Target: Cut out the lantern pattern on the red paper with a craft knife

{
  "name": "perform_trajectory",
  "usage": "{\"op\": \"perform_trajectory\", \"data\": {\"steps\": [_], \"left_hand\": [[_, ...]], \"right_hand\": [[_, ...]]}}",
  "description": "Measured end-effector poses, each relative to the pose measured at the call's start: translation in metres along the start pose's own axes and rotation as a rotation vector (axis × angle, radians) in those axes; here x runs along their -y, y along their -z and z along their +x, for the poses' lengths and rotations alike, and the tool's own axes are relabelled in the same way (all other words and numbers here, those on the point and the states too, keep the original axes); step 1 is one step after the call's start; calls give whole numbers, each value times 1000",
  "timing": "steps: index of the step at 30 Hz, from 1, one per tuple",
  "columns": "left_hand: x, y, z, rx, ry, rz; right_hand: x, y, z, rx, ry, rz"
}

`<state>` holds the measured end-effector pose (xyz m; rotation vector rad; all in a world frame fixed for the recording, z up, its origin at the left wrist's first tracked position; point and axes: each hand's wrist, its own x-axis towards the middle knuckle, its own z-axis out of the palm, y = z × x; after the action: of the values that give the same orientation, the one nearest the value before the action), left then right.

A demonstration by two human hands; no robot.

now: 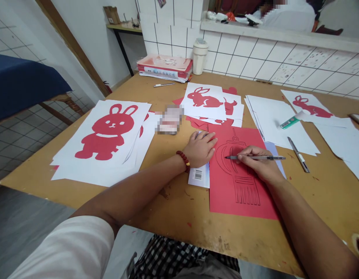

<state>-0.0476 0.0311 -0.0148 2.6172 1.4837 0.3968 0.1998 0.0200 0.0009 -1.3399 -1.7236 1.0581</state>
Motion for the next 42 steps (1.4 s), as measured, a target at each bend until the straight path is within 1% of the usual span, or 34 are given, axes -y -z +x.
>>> {"op": "perform_trajectory", "data": {"steps": [3,5,9,13,17,21,27,31,36,42], "left_hand": [[0,1,0,5,2,-5],[0,1,0,9,4,-5],[0,0,0,7,-1,2],[0,0,0,10,2,5],[0,0,1,10,5,2],[0,-1,0,4,3,-8],[0,0,0,8,1,2],[-1,1,0,21,7,2],[0,1,1,18,9,-1],[1,1,1,14,2,2]], "right_hand": [[-2,2,0,31,-10,30],[-2,2,-1,29,-4,57],[-2,2,-1,17,-7,26],[-3,4,-1,71,-3,48],[-4,5,-1,53,11,54],[-4,5,-1,94,20,61],[-5,6,-1,86,40,65],[-9,8,-1,127,33,79],[-9,9,0,117,43,88],[-9,11,-1,154,25,115]]}}
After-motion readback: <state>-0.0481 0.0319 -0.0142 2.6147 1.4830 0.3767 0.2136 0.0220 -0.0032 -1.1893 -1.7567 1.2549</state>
